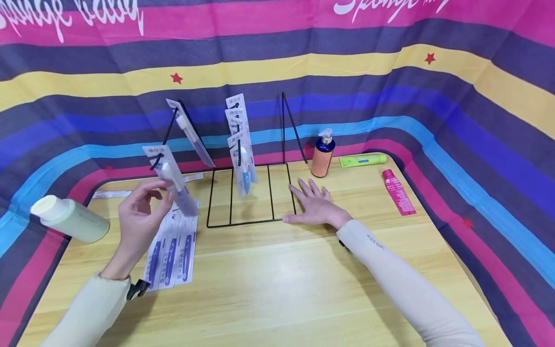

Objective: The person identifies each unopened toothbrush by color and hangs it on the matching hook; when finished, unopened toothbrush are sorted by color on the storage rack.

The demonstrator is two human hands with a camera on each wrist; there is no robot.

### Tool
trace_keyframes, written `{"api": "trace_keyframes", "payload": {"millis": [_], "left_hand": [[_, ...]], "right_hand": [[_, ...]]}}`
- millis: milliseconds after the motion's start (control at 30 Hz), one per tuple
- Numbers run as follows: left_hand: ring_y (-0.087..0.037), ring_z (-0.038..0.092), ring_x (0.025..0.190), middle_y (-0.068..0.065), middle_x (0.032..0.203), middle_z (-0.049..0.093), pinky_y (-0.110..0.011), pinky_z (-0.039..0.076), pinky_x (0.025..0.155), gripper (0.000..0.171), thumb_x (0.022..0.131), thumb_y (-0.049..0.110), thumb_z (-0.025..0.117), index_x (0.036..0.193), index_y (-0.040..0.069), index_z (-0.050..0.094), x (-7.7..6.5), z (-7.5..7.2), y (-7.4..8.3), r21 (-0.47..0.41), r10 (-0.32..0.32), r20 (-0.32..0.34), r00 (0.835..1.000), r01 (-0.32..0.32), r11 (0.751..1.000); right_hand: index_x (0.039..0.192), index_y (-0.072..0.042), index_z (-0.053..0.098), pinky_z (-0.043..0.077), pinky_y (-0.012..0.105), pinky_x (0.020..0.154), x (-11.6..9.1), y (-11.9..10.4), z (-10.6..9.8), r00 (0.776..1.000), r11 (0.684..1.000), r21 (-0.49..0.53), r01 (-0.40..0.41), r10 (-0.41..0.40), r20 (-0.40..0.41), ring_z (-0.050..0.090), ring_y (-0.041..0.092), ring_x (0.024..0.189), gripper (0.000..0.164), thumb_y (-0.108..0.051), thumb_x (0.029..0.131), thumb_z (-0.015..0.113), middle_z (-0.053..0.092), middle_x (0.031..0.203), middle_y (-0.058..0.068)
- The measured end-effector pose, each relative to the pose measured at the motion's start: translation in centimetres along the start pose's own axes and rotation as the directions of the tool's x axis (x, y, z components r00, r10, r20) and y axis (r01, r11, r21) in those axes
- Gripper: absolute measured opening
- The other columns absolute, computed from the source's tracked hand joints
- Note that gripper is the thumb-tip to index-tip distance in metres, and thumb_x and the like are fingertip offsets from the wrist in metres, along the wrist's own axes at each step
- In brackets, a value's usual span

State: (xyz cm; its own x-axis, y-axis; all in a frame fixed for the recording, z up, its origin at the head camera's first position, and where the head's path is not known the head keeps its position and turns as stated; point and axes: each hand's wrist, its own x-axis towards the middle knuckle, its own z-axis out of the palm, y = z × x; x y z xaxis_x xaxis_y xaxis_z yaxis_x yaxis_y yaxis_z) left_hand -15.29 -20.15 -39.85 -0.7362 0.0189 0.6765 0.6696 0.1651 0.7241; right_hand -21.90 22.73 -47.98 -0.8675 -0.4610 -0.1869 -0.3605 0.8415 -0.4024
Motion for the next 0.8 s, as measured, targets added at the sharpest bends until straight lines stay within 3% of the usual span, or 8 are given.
{"api": "trace_keyframes", "payload": {"millis": [200, 500, 633, 800], "left_hand": [[-0.024, 0.056, 0.112, -0.004, 0.124, 0.074, -0.028, 0.038, 0.086, 0.029, 0.097, -0.01, 0.072, 0.126, -0.01, 0.07, 2.9, 0.9, -1.9, 0.031, -0.07, -0.014, 0.997, 0.07, 0.997], [-0.021, 0.056, 0.098, -0.01, 0.125, 0.072, -0.024, 0.048, 0.081, 0.023, 0.107, 0.001, 0.066, 0.128, -0.007, 0.071, 6.5, 1.4, -4.5, -0.041, -0.194, -0.052, 0.98, 0.192, 0.981], [-0.024, 0.057, 0.101, -0.009, 0.127, 0.071, -0.023, 0.051, 0.082, 0.024, 0.108, 0.004, 0.065, 0.13, -0.005, 0.071, 7.0, 1.2, -5.3, -0.085, -0.218, -0.052, 0.975, 0.213, 0.973], [-0.023, 0.06, 0.111, -0.016, 0.131, 0.07, -0.025, 0.05, 0.089, 0.028, 0.107, 0.002, 0.066, 0.132, -0.009, 0.071, 6.6, 0.6, -6.0, -0.113, -0.199, -0.046, 0.979, 0.193, 0.975]], "right_hand": [[0.178, -0.024, 0.01, -0.005, 0.075, 0.123, 0.4, 0.7, 0.4, 1.0, 1.0, 0.003, -0.004, 0.004, 0.004, -0.013, 0.04, 0.165, 0.114, -0.082, 0.094, 0.062, -0.006, 0.183, 0.009], [0.177, -0.019, 0.013, -0.005, 0.076, 0.123, 0.0, -0.3, -0.1, 1.0, 1.0, -0.009, 0.004, -0.004, 0.003, -0.009, 0.043, 0.165, 0.111, -0.077, 0.097, 0.064, -0.002, 0.183, 0.013], [0.177, -0.02, 0.014, -0.005, 0.075, 0.123, 0.1, -0.3, 0.0, 1.0, 1.0, -0.01, 0.005, -0.005, 0.004, -0.01, 0.042, 0.165, 0.111, -0.077, 0.097, 0.064, -0.002, 0.183, 0.013], [0.177, -0.02, 0.013, -0.005, 0.075, 0.123, 0.0, -0.1, -0.1, 1.0, 1.0, -0.013, 0.001, -0.001, 0.0, -0.01, 0.042, 0.165, 0.112, -0.078, 0.096, 0.064, -0.002, 0.183, 0.012]]}}
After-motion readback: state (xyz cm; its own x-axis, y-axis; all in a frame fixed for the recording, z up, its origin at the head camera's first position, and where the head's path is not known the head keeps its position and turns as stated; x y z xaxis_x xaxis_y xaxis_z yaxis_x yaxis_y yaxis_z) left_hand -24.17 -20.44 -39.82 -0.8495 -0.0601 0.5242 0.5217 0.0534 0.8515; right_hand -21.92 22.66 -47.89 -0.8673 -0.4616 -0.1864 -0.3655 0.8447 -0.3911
